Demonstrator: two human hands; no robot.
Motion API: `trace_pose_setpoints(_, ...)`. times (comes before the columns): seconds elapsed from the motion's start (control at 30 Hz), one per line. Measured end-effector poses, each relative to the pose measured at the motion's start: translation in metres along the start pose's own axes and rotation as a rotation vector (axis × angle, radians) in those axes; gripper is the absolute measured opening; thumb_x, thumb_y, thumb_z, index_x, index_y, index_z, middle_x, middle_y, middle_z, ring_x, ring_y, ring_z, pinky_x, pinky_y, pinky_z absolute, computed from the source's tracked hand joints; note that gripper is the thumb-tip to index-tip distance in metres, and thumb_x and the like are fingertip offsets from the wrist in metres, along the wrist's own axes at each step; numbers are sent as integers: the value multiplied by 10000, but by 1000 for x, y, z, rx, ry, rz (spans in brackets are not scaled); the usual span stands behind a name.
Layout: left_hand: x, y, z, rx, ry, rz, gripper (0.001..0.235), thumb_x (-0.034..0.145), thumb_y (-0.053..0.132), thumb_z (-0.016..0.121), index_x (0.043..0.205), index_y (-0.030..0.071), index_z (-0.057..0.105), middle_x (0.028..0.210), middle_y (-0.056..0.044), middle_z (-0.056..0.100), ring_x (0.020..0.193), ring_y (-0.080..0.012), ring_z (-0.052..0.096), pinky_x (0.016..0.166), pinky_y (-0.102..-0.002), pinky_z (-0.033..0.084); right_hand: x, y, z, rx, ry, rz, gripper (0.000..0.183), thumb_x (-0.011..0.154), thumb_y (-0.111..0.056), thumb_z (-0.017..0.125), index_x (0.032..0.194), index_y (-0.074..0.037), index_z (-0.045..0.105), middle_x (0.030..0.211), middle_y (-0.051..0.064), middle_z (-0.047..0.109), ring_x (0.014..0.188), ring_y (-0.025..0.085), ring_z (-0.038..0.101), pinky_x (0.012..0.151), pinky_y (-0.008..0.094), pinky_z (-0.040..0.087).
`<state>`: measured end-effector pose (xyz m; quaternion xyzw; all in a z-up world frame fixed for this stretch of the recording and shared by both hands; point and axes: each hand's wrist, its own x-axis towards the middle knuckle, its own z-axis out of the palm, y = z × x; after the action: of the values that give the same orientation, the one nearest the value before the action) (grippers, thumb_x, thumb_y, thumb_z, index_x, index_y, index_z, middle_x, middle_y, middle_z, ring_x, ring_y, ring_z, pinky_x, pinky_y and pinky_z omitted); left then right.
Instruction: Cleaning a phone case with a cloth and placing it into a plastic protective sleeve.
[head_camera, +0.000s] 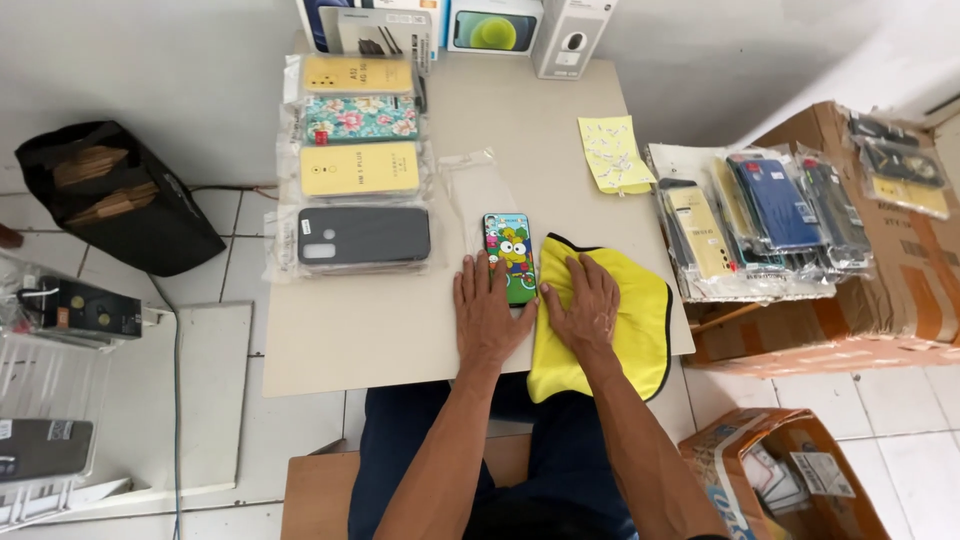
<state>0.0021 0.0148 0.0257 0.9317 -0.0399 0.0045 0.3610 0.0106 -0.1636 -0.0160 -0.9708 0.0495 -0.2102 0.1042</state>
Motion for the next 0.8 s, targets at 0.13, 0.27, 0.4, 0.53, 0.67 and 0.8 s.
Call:
trace_pose_setpoints(0.13, 2, 3, 1, 21, -7, -8, 841, 846, 555, 661, 1531, 119, 439, 1655, -170, 293, 1559, -358, 183, 1271, -501, 76, 4, 4, 1, 10, -20, 15, 667, 893, -671, 627, 1383, -217, 624, 1445, 23, 555, 1367, 241, 484, 1188, 456, 329)
trace_pose_setpoints(0.27, 0, 3, 0, 39, 19, -15, 842, 841, 563, 673, 1524, 122, 452, 1651, -165, 309, 1554, -357, 204, 1270, -503, 91, 2, 4, 4, 9, 17, -26, 649, 884, -661, 645, 1367, -228, 638, 1438, 19, 567, 1352, 238, 501, 1176, 453, 338)
trace_pose_setpoints(0.4, -1, 5, 6, 92, 68, 6, 857, 829, 579, 695, 1516, 122, 465, 1637, -165, 341, 1542, -358, 247, 1267, -507, 141, 0, 12, 5, 30, 28, -52, 627, 897, -643, 645, 1370, -233, 635, 1439, 20, 559, 1352, 229, 505, 1164, 450, 350)
trace_pose_setpoints(0.53, -7, 6, 7, 101, 76, 12, 861, 849, 597, 675, 1528, 117, 455, 1643, -176, 332, 1543, -369, 248, 1270, -513, 133, -5, 12, 6, 49, 45, -36, 606, 904, -643, 646, 1356, -240, 647, 1436, 17, 568, 1350, 227, 513, 1161, 456, 352)
trace_pose_setpoints(0.67, -8, 9, 0, 96, 42, 21, 842, 886, 597, 644, 1545, 119, 431, 1658, -177, 302, 1551, -359, 233, 1269, -505, 129, -3, 12, 5, 62, 26, -25, 612, 915, -640, 628, 1374, -234, 635, 1454, 23, 553, 1367, 238, 497, 1168, 468, 342)
trace_pose_setpoints(0.8, -10, 8, 1, 128, 17, 19, 808, 898, 574, 641, 1543, 129, 441, 1652, -174, 315, 1553, -349, 238, 1267, -504, 129, -4, 12, 6, 47, -19, -6, 612, 930, -643, 605, 1393, -242, 618, 1480, 11, 527, 1390, 234, 471, 1187, 475, 323)
